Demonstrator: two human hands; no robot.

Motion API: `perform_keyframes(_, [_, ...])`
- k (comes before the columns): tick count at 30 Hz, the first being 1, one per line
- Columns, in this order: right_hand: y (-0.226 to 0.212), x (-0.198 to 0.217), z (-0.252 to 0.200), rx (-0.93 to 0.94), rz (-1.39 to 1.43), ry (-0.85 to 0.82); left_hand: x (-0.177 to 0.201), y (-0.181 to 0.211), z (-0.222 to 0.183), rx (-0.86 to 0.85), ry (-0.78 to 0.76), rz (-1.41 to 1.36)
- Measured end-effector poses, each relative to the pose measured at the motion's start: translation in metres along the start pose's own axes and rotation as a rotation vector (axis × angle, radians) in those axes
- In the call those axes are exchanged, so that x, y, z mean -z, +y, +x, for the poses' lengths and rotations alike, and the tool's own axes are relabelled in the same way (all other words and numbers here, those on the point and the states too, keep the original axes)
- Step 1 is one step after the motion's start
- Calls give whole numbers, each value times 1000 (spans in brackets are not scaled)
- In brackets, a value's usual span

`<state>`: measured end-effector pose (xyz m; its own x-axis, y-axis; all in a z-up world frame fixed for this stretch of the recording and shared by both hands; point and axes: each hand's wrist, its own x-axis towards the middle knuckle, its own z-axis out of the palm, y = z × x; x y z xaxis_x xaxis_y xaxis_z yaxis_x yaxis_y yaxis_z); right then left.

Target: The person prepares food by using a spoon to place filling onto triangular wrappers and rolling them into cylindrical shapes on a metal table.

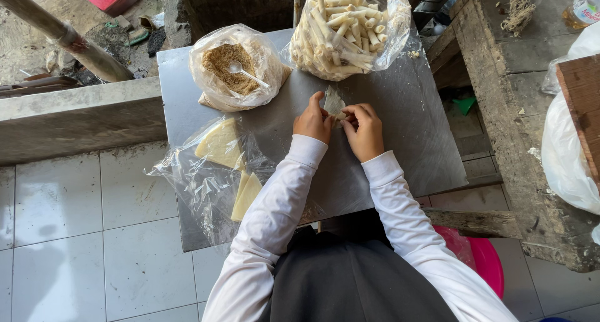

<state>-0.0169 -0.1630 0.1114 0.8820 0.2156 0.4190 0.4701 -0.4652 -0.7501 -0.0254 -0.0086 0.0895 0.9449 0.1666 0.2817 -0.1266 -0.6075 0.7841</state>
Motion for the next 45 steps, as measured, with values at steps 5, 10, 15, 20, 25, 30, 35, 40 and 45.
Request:
perform_keyframes(5, [0, -1, -3, 26, -21, 20, 1, 1, -1, -11, 6, 11])
perform_keyframes(10, [4, -6, -3, 146, -142, 21, 2, 3, -2, -10, 5, 11])
perform_keyframes(15, [2, -10, -4, 148, -145, -8, 1, 2, -1, -17, 14, 6])
perform_keyframes(20, [7, -9, -4, 182, -222, -16, 11, 0, 3, -233, -24, -28])
perform_keyframes(25, [26, -6, 2, 189, -204, -97, 14, -3, 3, -362, -119, 39])
perform_keyframes(30, [22, 3, 14, 154, -139, -224, 4, -11, 3, -318, -128, 150])
perform_keyframes(35, [5, 15, 18, 142, -116, -316, 9, -6, 1, -263, -96, 78])
perform_keyframes(40, [12, 11, 23, 218, -177, -267, 17, -1, 4, -311, -93, 57])
perform_keyframes(45, [29, 6, 32, 196, -207, -297, 1, -8, 7, -287, -66, 234])
